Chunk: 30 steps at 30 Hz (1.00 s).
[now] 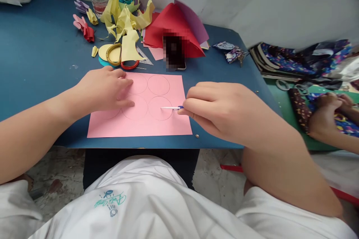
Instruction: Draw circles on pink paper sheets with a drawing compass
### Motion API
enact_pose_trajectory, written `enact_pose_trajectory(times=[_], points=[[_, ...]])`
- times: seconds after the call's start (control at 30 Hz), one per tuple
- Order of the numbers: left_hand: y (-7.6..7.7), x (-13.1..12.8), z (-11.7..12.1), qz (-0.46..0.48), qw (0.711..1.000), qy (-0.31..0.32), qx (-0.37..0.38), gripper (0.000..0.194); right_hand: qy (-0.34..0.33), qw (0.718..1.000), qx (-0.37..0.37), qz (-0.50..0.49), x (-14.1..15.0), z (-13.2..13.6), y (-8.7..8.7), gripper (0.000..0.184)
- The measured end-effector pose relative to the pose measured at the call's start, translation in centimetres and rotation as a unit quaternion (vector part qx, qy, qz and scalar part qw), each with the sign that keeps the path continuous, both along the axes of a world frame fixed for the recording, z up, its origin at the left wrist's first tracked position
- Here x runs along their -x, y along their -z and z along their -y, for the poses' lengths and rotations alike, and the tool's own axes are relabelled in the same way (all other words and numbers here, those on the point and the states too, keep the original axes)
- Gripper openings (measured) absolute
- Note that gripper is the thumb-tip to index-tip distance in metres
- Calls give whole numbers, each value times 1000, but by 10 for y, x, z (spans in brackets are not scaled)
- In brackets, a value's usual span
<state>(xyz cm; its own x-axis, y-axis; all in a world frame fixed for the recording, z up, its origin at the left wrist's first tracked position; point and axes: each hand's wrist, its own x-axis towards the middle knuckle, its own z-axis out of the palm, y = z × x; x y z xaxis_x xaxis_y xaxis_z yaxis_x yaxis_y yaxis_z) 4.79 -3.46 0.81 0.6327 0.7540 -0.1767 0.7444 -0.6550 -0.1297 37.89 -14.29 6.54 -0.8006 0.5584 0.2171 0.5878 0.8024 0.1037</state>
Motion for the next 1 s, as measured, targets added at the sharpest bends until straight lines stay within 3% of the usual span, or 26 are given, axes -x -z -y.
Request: enact_pose_trajectory(times=[0.17,0.33,0.5,0.7,0.8,1.0], points=[[0,-1,1,15,1000,-14,11,68,4,1000,8,18,29,-18,-1,39],[1,-2,0,3,999,-22,24,71,80,997,22,10,44,-46,5,43],[-4,-5,2,-29,999,-15,17,68,188,981,47,-5,40,-58,6,43],[-6,-4,3,-28,999,-20,32,70,296,953,60,-14,25,-51,9,52],[-6,-3,3,-4,998,-38,52,70,297,952,67,-38,14,-50,14,56],[-4,0,2,7,1000,-11,18,71,203,966,71,-144,1,-57,35,58]])
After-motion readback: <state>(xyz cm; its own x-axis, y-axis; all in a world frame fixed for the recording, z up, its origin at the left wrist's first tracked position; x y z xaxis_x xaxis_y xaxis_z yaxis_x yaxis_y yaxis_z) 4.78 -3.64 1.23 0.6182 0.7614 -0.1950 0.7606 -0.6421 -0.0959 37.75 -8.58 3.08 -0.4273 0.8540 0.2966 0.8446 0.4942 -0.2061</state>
